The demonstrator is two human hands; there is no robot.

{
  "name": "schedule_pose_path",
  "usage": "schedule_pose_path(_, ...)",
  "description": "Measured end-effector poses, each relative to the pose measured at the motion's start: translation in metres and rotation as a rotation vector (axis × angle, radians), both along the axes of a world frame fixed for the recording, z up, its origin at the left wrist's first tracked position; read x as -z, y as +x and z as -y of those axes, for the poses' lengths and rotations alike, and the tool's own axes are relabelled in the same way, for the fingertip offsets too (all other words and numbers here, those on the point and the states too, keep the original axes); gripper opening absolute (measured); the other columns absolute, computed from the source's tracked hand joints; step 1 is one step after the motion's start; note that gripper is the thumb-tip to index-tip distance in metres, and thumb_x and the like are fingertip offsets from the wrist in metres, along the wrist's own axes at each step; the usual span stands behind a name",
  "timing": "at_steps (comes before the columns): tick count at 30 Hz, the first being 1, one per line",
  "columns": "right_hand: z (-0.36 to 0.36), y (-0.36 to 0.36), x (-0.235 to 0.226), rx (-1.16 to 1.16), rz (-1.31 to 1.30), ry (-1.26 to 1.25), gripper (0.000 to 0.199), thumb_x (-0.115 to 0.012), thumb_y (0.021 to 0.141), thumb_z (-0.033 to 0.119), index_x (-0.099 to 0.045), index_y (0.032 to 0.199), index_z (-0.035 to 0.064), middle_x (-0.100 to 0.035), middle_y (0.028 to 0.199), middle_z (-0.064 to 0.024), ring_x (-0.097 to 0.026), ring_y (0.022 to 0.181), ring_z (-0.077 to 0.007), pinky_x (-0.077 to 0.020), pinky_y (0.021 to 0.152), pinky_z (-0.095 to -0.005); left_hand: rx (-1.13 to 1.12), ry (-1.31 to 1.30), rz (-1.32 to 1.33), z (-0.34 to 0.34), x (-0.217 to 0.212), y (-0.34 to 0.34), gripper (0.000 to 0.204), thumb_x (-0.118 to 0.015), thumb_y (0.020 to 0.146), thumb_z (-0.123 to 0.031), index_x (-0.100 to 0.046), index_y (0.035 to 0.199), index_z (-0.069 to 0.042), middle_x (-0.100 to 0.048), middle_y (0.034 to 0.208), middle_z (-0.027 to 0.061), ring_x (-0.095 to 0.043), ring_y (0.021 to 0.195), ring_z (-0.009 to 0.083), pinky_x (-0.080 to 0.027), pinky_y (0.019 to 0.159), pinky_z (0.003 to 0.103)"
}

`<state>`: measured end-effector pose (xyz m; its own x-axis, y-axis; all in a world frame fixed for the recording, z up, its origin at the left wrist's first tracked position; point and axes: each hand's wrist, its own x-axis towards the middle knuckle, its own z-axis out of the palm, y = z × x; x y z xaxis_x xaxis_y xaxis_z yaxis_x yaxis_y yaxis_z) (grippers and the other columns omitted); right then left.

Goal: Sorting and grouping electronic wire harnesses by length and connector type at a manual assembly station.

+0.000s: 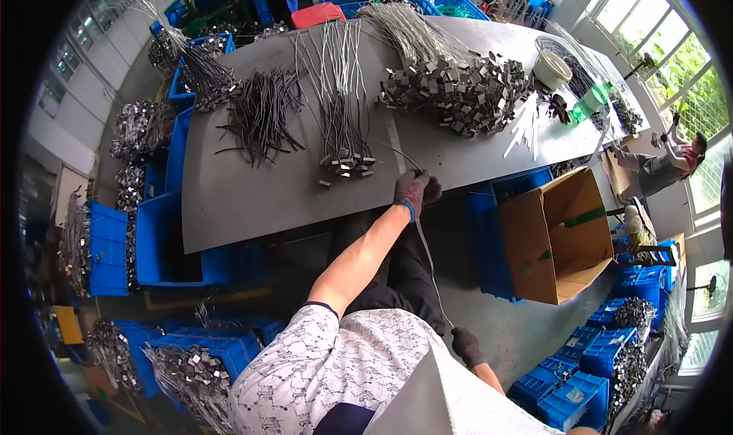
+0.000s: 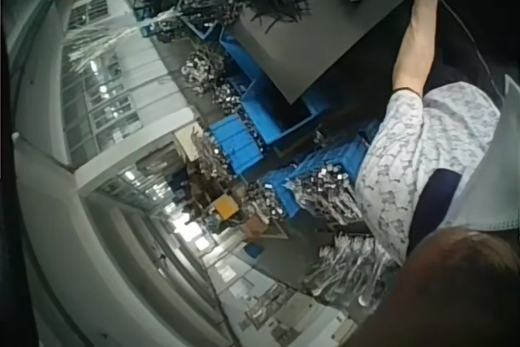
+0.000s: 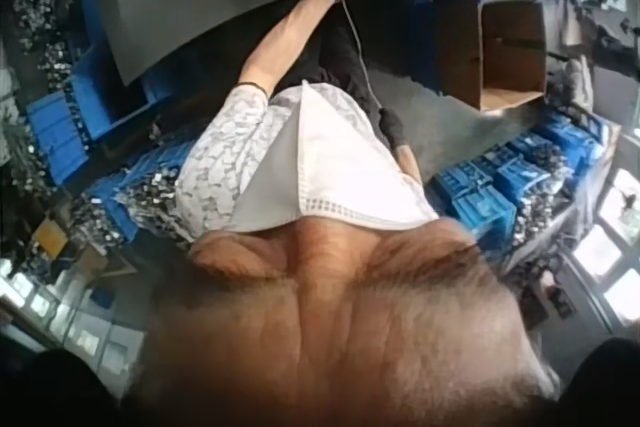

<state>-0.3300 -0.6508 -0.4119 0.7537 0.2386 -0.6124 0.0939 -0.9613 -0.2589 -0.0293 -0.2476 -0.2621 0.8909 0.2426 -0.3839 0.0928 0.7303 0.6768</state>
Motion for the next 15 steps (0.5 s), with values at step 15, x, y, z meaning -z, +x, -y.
schedule_pose_path(15, 0.008, 0.004, -0.033, 0.051, 0.086, 0.124, 0.03, -0.054, 0.09, 0.008, -0.065, 0.118, 0.0064, -0.066, 0.104, -0.0247, -0.065, 0.097, -0.0422, -0.0531, 0.083, -0.0468, -0.099, 0.588, -0.389, -0.04, 0.081, -0.018, 0.014, -0.065, 0.089, -0.023, -0.068, 0.089, -0.009, -0.069, 0.076, 0.0096, -0.069, 0.069, 0.0224, -0.054, 0.059, 0.039)
